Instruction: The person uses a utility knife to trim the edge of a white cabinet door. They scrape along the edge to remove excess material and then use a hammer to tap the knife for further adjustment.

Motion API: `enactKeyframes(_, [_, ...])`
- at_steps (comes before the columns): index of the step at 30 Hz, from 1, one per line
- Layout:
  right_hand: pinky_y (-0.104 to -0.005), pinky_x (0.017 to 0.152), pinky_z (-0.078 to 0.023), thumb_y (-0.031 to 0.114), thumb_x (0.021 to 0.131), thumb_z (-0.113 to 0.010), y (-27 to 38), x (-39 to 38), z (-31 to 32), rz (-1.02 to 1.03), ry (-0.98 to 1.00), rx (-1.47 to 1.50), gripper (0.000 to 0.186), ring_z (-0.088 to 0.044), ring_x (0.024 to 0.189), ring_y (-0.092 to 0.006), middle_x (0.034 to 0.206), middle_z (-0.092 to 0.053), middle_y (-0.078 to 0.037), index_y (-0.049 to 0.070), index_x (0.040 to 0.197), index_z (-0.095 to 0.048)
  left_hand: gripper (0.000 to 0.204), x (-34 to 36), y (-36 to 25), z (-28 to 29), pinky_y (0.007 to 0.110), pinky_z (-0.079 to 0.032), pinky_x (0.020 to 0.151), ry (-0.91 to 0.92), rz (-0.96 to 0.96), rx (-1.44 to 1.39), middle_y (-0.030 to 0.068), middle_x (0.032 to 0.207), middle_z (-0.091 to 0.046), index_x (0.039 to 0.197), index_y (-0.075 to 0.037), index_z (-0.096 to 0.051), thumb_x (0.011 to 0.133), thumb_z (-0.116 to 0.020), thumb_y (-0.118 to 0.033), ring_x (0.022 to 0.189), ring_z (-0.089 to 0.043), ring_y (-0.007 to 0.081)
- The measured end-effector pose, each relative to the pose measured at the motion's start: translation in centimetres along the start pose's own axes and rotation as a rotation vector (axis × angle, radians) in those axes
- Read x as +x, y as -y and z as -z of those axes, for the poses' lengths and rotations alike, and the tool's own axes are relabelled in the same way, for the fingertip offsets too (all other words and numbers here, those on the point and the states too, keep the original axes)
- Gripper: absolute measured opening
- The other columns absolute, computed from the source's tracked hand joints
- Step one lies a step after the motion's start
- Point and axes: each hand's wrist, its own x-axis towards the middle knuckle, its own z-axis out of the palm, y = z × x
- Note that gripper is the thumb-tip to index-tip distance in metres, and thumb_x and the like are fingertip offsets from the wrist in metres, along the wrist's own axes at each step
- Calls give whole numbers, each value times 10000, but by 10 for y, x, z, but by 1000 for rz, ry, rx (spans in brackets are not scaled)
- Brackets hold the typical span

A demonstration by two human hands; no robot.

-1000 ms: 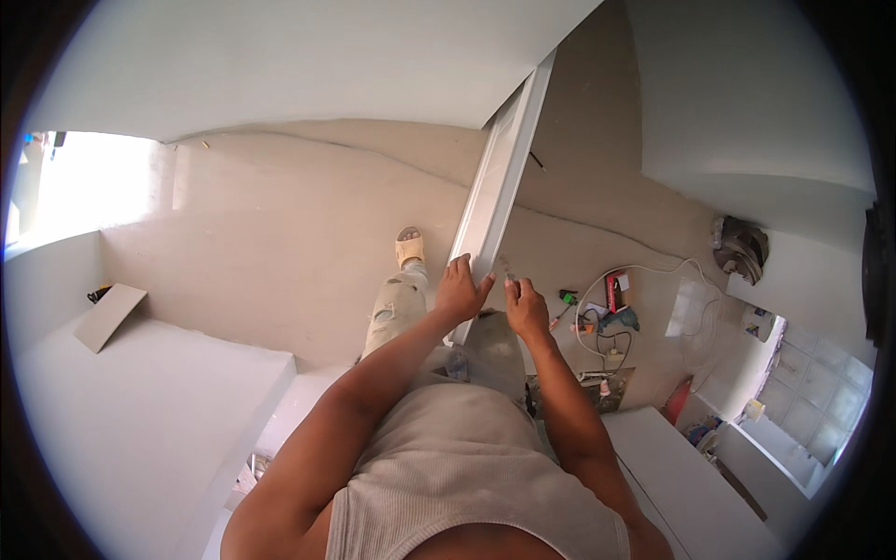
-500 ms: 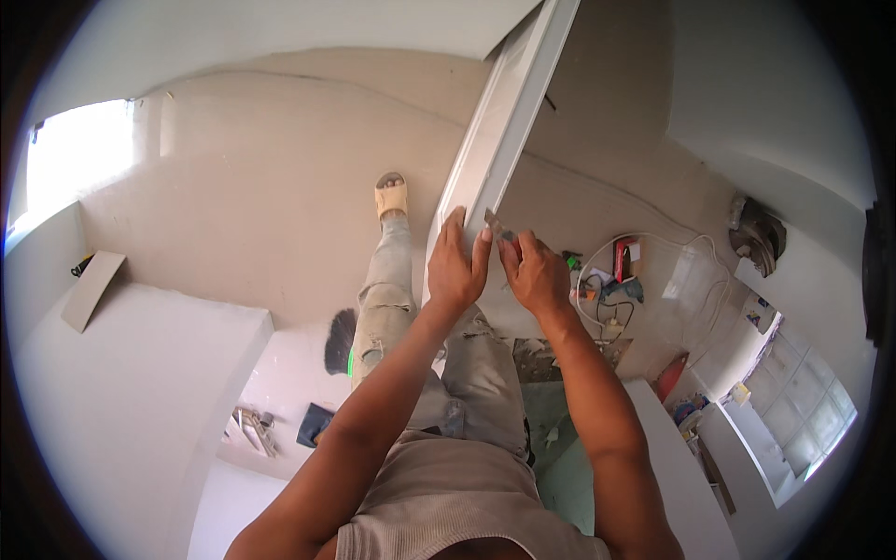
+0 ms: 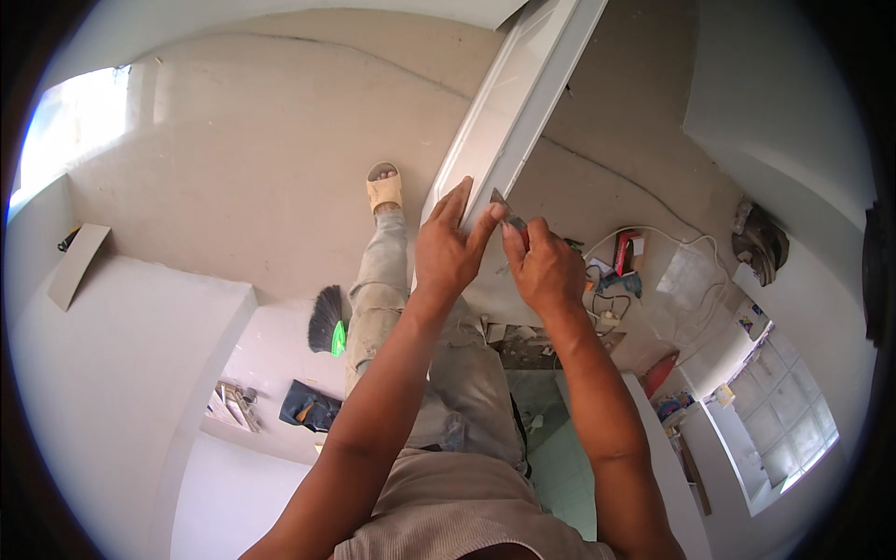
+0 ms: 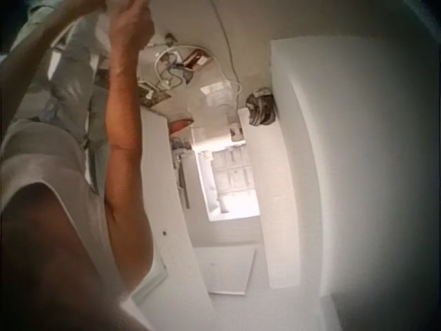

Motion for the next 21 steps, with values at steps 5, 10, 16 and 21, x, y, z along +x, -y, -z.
enactKeyframes(5, [-475, 594, -565, 414, 1018, -607, 6, 10, -5, 6, -43, -12, 360, -722, 680, -340, 738, -710, -108, 82, 888, -554, 690, 6, -1, -3, 389, -572, 743, -47, 39, 158, 246, 1075, -711, 1370, 56, -614, 954, -711, -486, 761, -732, 308])
enactKeyframes(10, [-469, 565, -557, 385, 1008, -626, -8, 0, -12, 41, -81, 108, 346, -712, 644, -342, 707, -695, -96, 80, 866, -545, 770, 5, -3, 3, 423, -529, 989, -28, -70, 34, 308, 1286, -653, 1334, 116, -603, 924, -728, -524, 1197, -657, 421])
enactKeyframes(16, [-442, 538, -559, 369, 976, -675, -19, 7, 1, 150, -38, 112, 341, -700, 594, -322, 659, -681, -71, 84, 836, -551, 792, 3, 5, 0, 417, -532, 990, -34, -79, 0, 309, 1281, -655, 1335, 123, -598, 890, -776, -508, 1194, -660, 420])
enactKeyframes(21, [-423, 514, -558, 385, 959, -698, -24, 16, 6, 239, -71, -10, 347, -701, 583, -304, 653, -678, -69, 99, 830, -551, 821, 1, 1, 1, 412, -539, 971, -27, 23, 26, 300, 1253, -670, 1328, 98, -620, 867, -777, -564, 1167, -673, 411])
